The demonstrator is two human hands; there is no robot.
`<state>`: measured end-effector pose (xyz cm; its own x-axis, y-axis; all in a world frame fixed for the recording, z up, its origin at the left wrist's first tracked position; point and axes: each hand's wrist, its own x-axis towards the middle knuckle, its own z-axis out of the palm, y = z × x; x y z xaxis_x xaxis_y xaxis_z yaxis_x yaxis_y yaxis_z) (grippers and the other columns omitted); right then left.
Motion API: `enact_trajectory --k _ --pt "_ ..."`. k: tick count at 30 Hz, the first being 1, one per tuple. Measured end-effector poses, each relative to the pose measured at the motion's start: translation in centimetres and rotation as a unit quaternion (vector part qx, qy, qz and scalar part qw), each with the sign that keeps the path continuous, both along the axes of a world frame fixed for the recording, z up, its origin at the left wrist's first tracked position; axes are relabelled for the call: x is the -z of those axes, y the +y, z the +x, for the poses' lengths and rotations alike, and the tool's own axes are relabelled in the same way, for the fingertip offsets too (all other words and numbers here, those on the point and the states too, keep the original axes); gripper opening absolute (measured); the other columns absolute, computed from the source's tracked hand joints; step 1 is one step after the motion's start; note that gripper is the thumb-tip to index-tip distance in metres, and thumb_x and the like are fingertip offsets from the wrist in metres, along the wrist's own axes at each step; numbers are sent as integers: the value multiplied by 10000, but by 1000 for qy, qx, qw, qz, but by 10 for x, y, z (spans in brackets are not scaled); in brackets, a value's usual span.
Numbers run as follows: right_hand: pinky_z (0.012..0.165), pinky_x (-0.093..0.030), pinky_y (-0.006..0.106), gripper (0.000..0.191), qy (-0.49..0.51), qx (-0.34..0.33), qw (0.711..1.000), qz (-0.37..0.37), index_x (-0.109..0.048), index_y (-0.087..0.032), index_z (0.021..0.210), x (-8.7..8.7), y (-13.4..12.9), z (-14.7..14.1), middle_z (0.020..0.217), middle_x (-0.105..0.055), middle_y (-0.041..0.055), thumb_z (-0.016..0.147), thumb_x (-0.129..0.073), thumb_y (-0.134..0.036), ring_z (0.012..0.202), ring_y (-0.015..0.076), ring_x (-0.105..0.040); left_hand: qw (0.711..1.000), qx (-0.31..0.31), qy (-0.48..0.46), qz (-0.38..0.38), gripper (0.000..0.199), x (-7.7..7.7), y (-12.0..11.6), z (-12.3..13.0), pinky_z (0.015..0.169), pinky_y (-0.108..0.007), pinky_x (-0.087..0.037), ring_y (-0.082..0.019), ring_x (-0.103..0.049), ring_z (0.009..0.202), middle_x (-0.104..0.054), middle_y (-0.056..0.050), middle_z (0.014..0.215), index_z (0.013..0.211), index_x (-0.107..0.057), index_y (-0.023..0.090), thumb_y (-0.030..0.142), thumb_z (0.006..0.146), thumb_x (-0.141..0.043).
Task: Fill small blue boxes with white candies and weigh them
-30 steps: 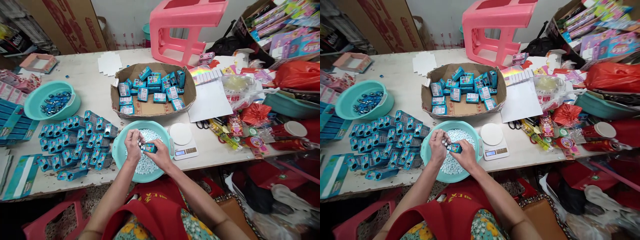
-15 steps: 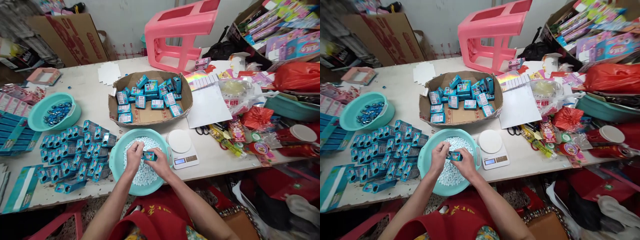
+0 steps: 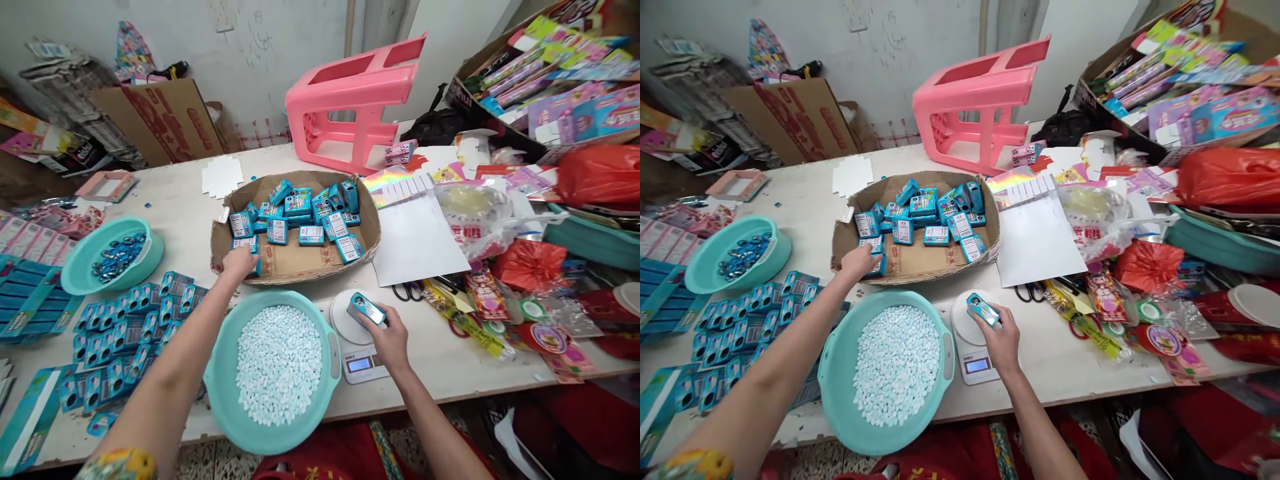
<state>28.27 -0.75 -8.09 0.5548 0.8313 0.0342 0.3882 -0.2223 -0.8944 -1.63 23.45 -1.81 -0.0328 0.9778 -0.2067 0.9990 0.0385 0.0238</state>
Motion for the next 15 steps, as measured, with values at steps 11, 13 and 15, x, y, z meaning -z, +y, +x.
enact_trajectory --k 11,13,15 --pt "865 -501 428 477 -21 62 997 47 -515 -202 1194 -10 -36 26 1175 -526 111 775 -664 -373 1081 243 -535 992 -14 40 -121 310 27 64 -3 798 -473 -497 -325 -635 898 -645 -133 725 676 -600 72 365 773 -569" --pt "848 -508 419 405 -29 71 995 56 -556 -204 1143 -20 -42 31 1126 -546 96 782 -658 -354 1042 232 -551 995 -15 48 -88 240 24 68 -10 787 -529 -491 -376 -612 959 -648 -130 770 684 -612 70 292 765 -569" --pt "851 -504 413 346 -24 77 995 65 -587 -204 1095 -33 -44 28 1080 -565 82 785 -658 -341 1008 222 -563 999 -14 37 -27 212 16 64 -18 799 -570 -474 -395 -581 1025 -654 -119 828 719 -638 60 240 770 -539"
